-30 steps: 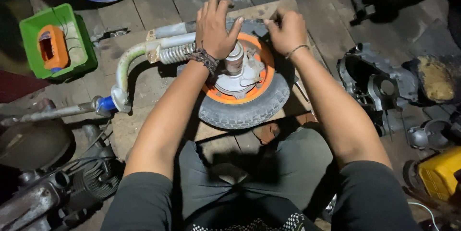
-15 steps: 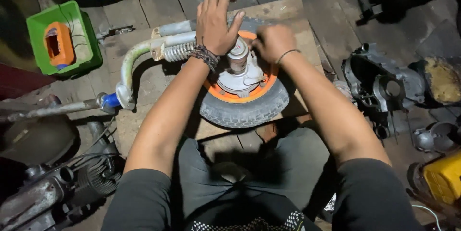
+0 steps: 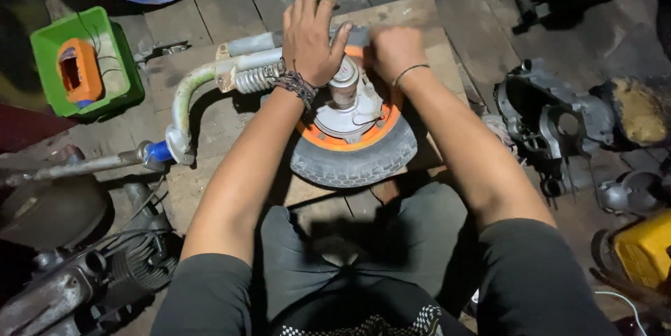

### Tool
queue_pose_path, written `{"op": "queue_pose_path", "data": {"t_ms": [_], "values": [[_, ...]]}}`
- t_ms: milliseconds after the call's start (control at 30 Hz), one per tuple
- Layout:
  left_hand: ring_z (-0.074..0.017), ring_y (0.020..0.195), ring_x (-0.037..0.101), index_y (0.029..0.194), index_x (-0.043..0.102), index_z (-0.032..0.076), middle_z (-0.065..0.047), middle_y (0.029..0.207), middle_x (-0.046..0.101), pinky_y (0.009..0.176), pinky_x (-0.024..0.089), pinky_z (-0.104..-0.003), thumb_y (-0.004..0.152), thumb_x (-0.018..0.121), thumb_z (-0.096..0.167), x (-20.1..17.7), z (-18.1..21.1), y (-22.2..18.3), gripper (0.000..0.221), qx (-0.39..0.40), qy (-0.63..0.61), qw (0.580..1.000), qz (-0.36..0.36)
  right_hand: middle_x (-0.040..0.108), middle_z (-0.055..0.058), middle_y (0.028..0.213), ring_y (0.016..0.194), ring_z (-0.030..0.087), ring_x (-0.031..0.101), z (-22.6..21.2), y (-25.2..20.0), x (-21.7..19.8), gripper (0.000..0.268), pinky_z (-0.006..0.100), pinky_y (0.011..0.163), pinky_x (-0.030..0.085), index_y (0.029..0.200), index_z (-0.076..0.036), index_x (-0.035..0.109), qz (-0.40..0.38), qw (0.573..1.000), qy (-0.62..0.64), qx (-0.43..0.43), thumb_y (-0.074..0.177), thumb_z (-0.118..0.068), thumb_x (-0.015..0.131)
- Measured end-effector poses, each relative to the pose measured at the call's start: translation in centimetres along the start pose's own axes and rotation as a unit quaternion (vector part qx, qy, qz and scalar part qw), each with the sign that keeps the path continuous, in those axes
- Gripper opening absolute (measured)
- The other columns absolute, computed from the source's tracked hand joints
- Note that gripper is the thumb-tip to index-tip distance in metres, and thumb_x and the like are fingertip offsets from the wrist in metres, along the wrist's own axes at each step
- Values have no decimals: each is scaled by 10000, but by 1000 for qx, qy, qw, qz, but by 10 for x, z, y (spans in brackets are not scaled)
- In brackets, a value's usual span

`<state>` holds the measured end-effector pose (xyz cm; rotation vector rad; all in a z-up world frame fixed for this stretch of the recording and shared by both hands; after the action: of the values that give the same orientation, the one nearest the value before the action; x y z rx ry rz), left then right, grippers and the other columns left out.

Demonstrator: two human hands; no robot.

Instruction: The person is manually aligning and assembling components of a motorcycle wheel hub.

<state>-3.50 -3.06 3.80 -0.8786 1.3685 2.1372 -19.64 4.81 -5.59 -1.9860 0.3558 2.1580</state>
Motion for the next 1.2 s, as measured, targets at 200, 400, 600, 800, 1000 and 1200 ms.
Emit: {"op": "queue_pose_path", "data": {"t_ms": [200,400,600,800,1000,1200], "values": [[-368,1073,552,1154,589,59,-177,1204,564,945,420,-530,1047,407,463,1,-1,1,456,-4,-17,1000,5,702,131,814,739,369,648,-11,-14,-29,217,487,604,504,974,-139,674,-82,992,91,7,991,-355,670],[-359,1013,538,1125,580,54,-169,1170,555,908,417,-509,1052,416,424,-5,6,-3,412,11,-16,1000,17,704,66,741,617,325,669,0,-12,-24,129,450,475,504,897,-165,666,136,989,49,18,796,-234,707],[-359,1020,539,1151,586,63,-160,1186,558,901,415,-502,1058,398,445,2,3,-6,436,-6,-8,1000,8,721,84,774,699,377,687,-22,-9,18,134,483,587,549,1001,-206,672,-132,989,22,-65,893,-179,598],[-361,1040,543,1136,584,63,-168,1183,562,915,417,-500,1052,435,422,1,5,-4,398,1,-13,1000,7,714,129,764,702,442,659,20,-7,-38,224,545,534,488,874,-126,624,120,981,137,71,977,-296,728],[-360,1026,533,1143,581,51,-170,1179,550,914,420,-510,1045,475,403,0,3,-4,381,0,-16,1000,-6,738,129,863,777,399,708,-6,-7,8,230,506,601,561,1070,-185,714,-117,992,-2,45,924,-332,614],[-349,1054,545,1154,584,62,-163,1191,563,914,425,-500,1039,468,408,4,0,-3,383,-15,-10,1000,-11,708,189,797,697,455,649,10,-11,-26,176,548,569,498,826,-93,657,-35,983,147,105,898,-250,623]]}}
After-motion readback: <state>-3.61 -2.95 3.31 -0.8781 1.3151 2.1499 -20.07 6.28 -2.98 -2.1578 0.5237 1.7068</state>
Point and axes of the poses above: each hand's wrist, its own y-axis towards the middle knuckle, its own x-axis out of the palm, z = x × y, the point moved 6 cm from there along y, towards the middle knuckle
